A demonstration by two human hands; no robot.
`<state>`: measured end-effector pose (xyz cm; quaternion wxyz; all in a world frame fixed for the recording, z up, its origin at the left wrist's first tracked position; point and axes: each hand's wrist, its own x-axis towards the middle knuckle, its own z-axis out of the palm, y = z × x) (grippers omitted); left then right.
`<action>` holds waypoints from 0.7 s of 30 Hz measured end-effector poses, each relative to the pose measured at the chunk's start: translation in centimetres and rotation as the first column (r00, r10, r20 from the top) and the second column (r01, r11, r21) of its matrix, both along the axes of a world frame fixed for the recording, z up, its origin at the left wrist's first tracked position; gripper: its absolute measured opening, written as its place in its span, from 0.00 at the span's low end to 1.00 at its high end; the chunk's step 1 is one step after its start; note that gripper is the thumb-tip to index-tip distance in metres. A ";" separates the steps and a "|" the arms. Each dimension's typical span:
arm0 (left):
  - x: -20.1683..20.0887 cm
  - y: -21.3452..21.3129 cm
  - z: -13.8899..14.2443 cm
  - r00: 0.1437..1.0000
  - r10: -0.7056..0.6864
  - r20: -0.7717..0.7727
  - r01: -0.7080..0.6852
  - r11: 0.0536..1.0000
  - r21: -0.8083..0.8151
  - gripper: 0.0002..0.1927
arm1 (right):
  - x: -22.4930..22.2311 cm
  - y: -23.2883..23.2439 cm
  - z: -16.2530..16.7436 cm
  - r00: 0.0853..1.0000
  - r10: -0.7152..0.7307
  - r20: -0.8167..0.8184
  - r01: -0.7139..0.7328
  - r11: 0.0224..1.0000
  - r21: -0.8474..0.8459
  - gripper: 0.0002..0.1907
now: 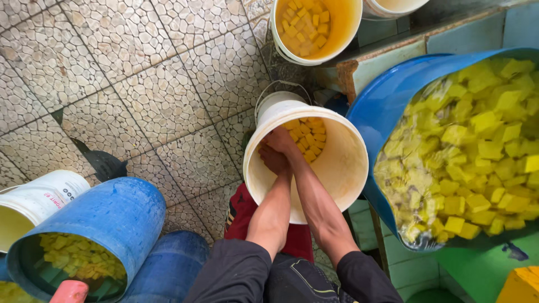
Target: The person picks yellow cubes out of a large water-filled basin and places them one at a time into white buckets, arranging the cubes inside the buckets by hand. At the end the person picks up a pink scoop near the filled containers.
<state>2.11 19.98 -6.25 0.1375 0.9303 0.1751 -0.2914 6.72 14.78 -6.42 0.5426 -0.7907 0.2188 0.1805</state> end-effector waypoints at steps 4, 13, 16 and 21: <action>0.5 -0.8 0.0 0.968 -0.137 0.212 0.123 0.989 0.078 0.36 | -2.6 -1.2 1.3 0.949 -0.313 -0.044 0.305 0.944 -0.123 0.13; 0.8 -1.0 -7.5 0.921 0.074 0.383 0.049 0.952 -0.301 0.49 | -12.2 -2.7 13.4 0.865 -0.408 0.293 0.473 0.858 -0.201 0.09; 0.5 -1.0 -8.4 0.920 0.151 0.362 -0.009 0.931 -0.366 0.46 | -15.6 -3.4 15.9 0.822 -0.400 0.407 0.544 0.762 -0.351 0.08; 0.2 -1.6 -7.8 0.996 -0.039 0.078 0.034 0.998 0.061 0.48 | -18.4 -4.0 15.3 0.834 -0.331 0.442 0.537 0.670 -0.512 0.07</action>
